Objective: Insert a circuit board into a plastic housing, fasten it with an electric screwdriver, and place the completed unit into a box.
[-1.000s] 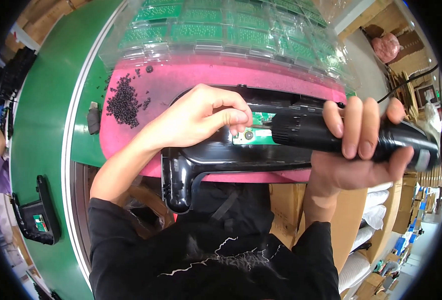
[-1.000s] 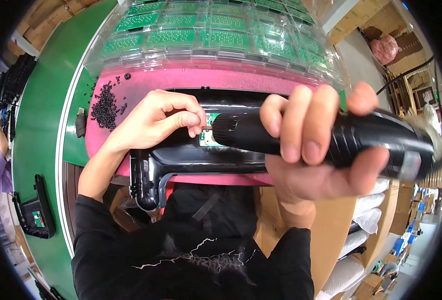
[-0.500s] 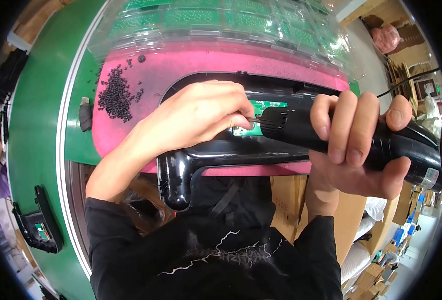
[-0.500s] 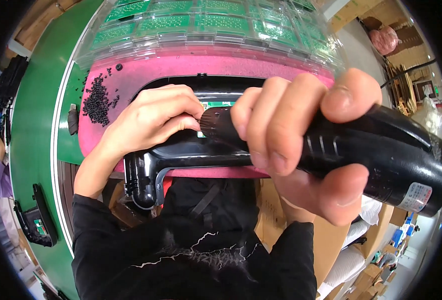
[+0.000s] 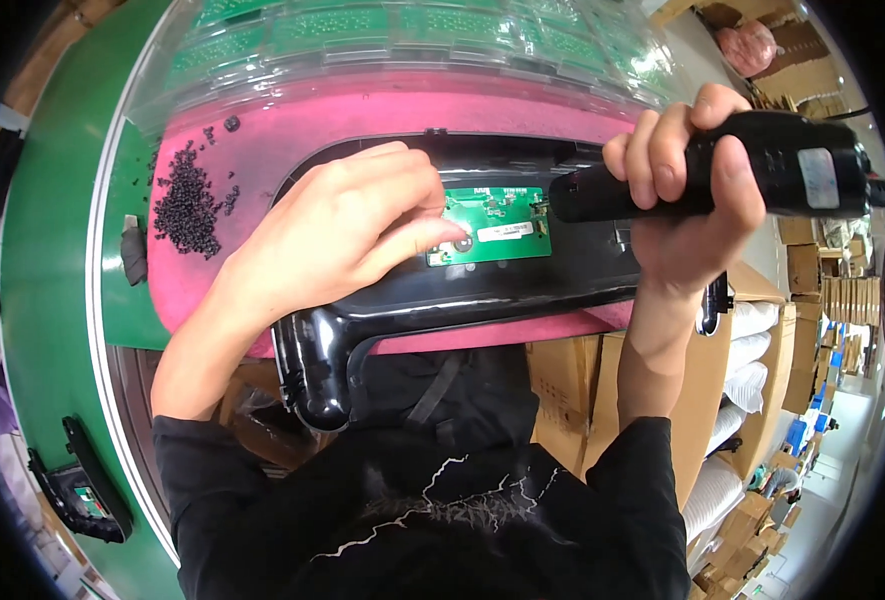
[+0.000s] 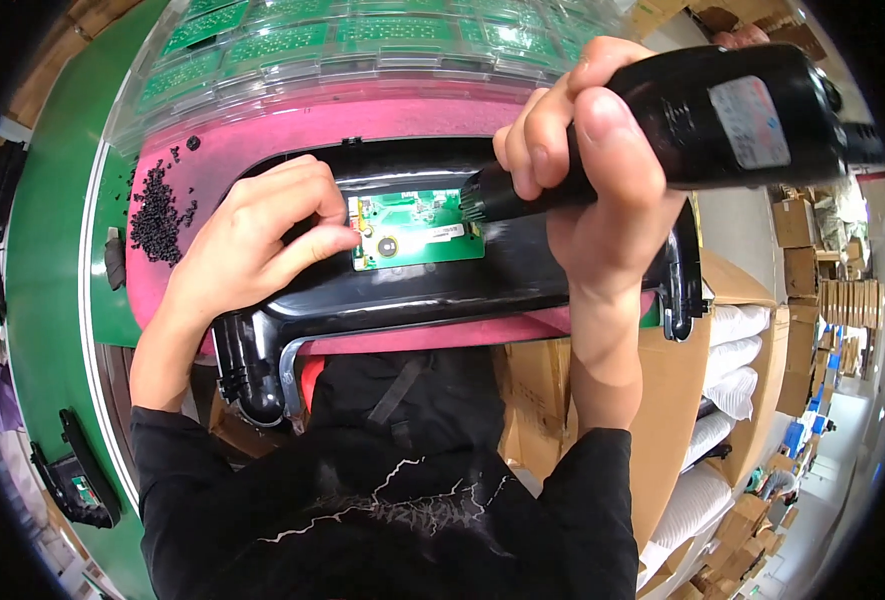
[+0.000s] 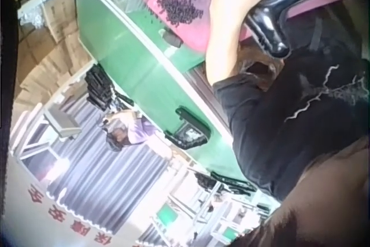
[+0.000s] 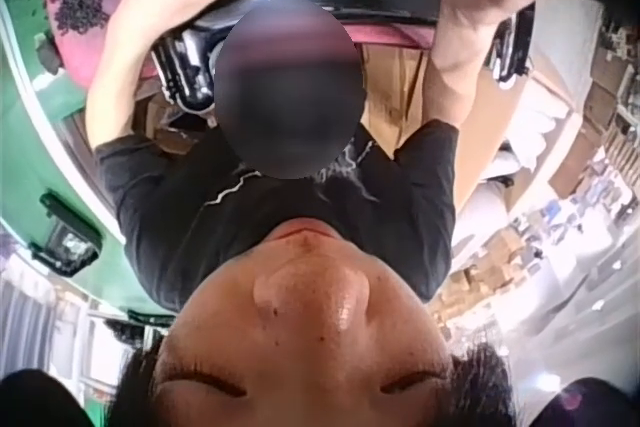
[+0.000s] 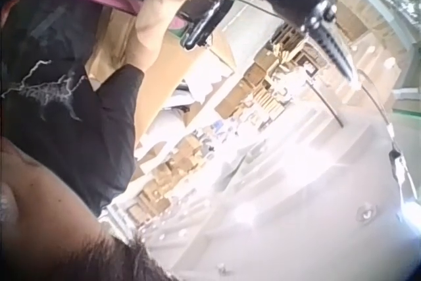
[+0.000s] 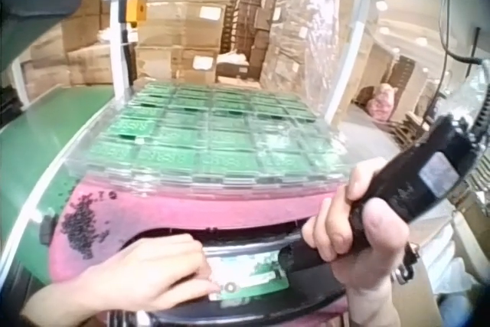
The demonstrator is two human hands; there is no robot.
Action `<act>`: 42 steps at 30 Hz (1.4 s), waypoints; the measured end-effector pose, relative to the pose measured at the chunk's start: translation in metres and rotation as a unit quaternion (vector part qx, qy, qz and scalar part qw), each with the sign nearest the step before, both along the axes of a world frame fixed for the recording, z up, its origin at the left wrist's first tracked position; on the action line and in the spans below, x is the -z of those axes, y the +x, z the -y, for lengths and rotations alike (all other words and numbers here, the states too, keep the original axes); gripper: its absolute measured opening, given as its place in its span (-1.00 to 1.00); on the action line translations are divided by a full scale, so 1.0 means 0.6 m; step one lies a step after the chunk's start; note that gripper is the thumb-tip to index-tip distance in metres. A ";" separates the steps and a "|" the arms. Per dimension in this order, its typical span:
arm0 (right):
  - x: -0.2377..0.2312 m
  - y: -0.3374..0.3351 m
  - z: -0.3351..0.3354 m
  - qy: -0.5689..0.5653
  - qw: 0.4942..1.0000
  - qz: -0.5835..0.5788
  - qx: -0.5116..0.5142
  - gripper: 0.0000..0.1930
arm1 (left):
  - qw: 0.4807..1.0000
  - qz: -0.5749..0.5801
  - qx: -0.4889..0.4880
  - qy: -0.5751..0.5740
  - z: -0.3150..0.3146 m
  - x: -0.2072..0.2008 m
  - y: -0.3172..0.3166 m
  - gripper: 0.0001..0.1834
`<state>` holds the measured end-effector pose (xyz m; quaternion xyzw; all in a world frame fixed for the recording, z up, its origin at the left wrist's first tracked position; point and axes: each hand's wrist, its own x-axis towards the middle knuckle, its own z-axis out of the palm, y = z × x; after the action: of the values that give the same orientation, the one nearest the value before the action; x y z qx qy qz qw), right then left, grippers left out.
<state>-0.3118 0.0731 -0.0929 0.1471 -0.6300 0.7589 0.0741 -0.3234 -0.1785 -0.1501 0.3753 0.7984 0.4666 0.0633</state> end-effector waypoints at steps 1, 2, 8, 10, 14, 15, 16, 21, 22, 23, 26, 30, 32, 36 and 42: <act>0.003 -0.001 -0.002 0.002 1.000 0.009 0.006 -0.71 | 1.000 -0.008 0.026 0.005 -0.001 0.004 -0.003 -0.70; 0.006 -0.002 -0.004 0.004 1.000 0.017 0.012 -0.72 | 0.998 -0.016 0.053 0.010 -0.003 0.007 -0.006 -0.68; 0.019 -0.009 -0.015 0.007 0.999 0.041 0.016 -0.74 | 0.996 0.011 0.090 0.019 -0.012 0.017 -0.013 -0.80; 0.022 -0.013 -0.018 0.009 0.999 0.041 0.015 -0.74 | 0.995 0.009 0.100 0.020 -0.016 0.022 -0.014 -0.83; 0.029 -0.024 -0.017 -0.053 0.998 0.042 0.011 -0.79 | 0.995 0.021 0.089 -0.031 -0.023 0.025 -0.015 -0.85; 0.031 -0.025 -0.020 -0.053 0.998 0.045 0.012 -0.79 | 0.995 0.017 0.081 -0.050 -0.024 0.023 -0.015 -0.86; 0.033 -0.027 -0.024 -0.028 0.999 0.039 -0.016 -0.76 | 0.995 0.020 0.081 -0.050 -0.025 0.020 -0.015 -0.86; 0.037 -0.033 -0.025 -0.003 0.998 0.043 -0.053 -0.71 | 0.992 0.045 0.050 -0.105 -0.019 0.011 -0.005 -0.89; 0.036 -0.033 -0.023 -0.003 0.997 0.045 -0.055 -0.71 | 0.992 0.047 0.047 -0.105 -0.019 0.011 -0.004 -0.89; 0.033 -0.033 -0.021 0.009 0.998 0.045 -0.042 -0.71 | 0.993 0.043 0.039 -0.101 -0.018 0.012 -0.002 -0.89; 0.035 -0.036 -0.019 0.025 0.998 0.054 -0.028 -0.71 | 0.994 0.036 0.034 -0.095 -0.016 0.013 -0.005 -0.89; 0.039 -0.036 -0.015 0.028 0.997 0.050 -0.047 -0.68 | 0.994 0.022 0.040 -0.097 -0.016 0.009 -0.007 -0.87; 0.041 -0.032 -0.003 0.051 0.997 0.036 -0.038 -0.67 | 0.995 0.023 0.038 -0.093 -0.015 0.009 -0.006 -0.87; 0.040 -0.017 0.010 0.019 1.000 0.000 0.010 -0.62 | 0.991 0.026 0.038 -0.126 -0.010 -0.002 -0.002 -0.87; -0.038 0.008 0.052 -0.156 0.981 -0.026 -0.109 -0.59 | 0.996 -0.015 0.065 -0.054 0.011 -0.009 -0.001 -0.88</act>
<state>-0.3069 0.0420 -0.0703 0.2215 -0.4818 0.8473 0.0291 -0.3239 -0.1854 -0.1445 0.4294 0.7972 0.4120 0.1017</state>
